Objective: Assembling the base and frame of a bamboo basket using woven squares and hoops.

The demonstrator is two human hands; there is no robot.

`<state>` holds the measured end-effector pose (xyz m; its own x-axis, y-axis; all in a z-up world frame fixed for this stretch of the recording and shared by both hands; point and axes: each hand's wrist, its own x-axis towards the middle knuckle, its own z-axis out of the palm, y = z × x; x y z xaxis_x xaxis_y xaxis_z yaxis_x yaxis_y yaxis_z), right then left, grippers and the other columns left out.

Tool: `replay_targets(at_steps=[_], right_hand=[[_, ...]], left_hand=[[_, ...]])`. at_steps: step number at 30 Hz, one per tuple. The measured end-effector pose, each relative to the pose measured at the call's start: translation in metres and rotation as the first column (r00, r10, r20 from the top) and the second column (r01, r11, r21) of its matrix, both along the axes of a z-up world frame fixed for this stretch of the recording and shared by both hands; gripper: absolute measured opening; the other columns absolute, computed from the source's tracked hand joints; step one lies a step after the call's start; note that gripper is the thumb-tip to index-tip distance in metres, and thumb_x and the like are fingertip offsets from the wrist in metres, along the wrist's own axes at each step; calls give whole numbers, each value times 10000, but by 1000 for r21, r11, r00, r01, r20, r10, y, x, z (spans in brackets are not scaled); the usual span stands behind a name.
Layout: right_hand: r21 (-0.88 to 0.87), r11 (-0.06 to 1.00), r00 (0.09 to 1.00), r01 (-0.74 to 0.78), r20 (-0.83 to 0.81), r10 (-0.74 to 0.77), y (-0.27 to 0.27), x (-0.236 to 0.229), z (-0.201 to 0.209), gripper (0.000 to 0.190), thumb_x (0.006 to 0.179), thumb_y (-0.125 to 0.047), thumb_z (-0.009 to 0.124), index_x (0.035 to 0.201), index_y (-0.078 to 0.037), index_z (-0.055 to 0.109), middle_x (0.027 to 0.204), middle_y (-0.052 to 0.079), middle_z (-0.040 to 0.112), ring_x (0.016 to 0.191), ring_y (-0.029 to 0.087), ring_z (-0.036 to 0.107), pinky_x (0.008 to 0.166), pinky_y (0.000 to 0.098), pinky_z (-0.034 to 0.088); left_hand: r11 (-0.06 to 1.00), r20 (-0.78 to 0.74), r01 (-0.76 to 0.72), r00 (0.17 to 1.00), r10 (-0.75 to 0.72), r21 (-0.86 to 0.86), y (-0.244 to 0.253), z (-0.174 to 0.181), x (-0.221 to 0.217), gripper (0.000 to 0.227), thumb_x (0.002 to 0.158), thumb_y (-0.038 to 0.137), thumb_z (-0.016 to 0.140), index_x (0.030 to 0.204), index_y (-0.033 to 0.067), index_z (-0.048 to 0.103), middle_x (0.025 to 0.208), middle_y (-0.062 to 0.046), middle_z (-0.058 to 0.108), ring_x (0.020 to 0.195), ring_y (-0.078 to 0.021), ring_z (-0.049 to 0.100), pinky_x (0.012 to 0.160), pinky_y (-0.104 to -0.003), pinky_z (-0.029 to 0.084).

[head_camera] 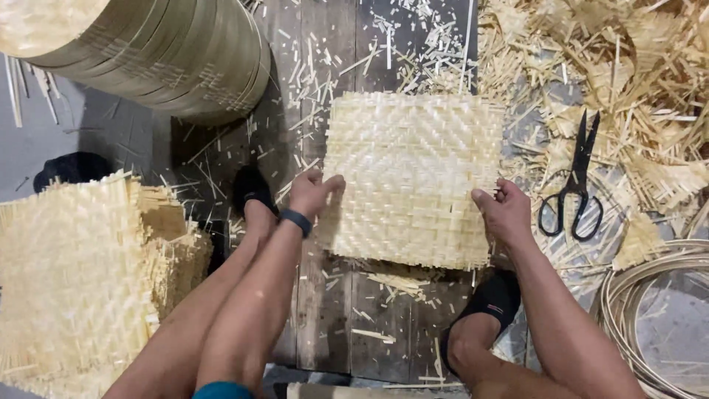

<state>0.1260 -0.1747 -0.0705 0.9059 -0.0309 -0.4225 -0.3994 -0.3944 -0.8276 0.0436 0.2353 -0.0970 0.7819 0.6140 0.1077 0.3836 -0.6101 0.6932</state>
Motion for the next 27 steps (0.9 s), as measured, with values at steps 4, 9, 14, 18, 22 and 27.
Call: replay_targets(at_steps=[4, 9, 14, 18, 22, 27], right_hand=[[83, 996, 1000, -16, 13, 15, 18, -1, 34, 530, 888, -208, 774, 1317, 55, 608, 1003, 55, 726, 861, 119, 664, 728, 249, 534], [-645, 701, 889, -305, 71, 452, 78, -19, 104, 821, 908, -369, 743, 1519, -11, 327, 1544, 224, 378, 1468, 368, 302, 1248, 521, 222], [-785, 310, 445, -536, 50, 894, 99, -38, 85, 684, 982, -557, 499, 1530, -186, 325, 1569, 192, 370, 1464, 419, 267, 1191, 586, 130], [-817, 289, 469, -498, 26, 883, 104, -41, 99, 669, 982, -538, 431, 1551, -194, 355, 1561, 161, 383, 1471, 395, 287, 1207, 574, 171], [-820, 316, 449, -476, 82, 890, 103, -38, 93, 631, 974, -538, 462, 1494, -187, 399, 1558, 168, 399, 1466, 406, 306, 1205, 580, 187], [-803, 396, 458, -446, 175, 871, 97, -42, 81, 571, 962, -539, 515, 1400, -176, 474, 1552, 177, 428, 1458, 424, 336, 1201, 589, 213]], left_hand=[[845, -410, -52, 889, -203, -533, 16, 2, 16, 446, 703, 303, 935, 662, 53, 568, 670, -17, 575, 616, -129, 487, 533, -350, 439], [897, -436, -80, 890, -132, -435, 1, 32, 12, 423, 681, 254, 932, 647, 27, 577, 625, -19, 585, 569, -135, 485, 527, -329, 447], [956, -360, -52, 931, -58, -289, -38, 78, 5, 269, 754, 225, 848, 831, 54, 656, 741, -68, 668, 627, -176, 607, 579, -316, 501], [944, -283, 241, 911, -300, -224, -159, 159, -19, 55, 942, 172, 636, 916, 140, 673, 785, -50, 695, 656, -165, 635, 542, -323, 511], [738, -250, 674, 711, -657, -22, -210, 161, -53, 85, 1021, 56, 578, 948, 54, 622, 835, -131, 622, 763, -264, 618, 646, -399, 515], [909, -513, -33, 833, -205, -416, -110, 173, -14, 186, 1025, 321, 613, 1083, 146, 643, 823, -97, 737, 769, -216, 732, 693, -383, 610]])
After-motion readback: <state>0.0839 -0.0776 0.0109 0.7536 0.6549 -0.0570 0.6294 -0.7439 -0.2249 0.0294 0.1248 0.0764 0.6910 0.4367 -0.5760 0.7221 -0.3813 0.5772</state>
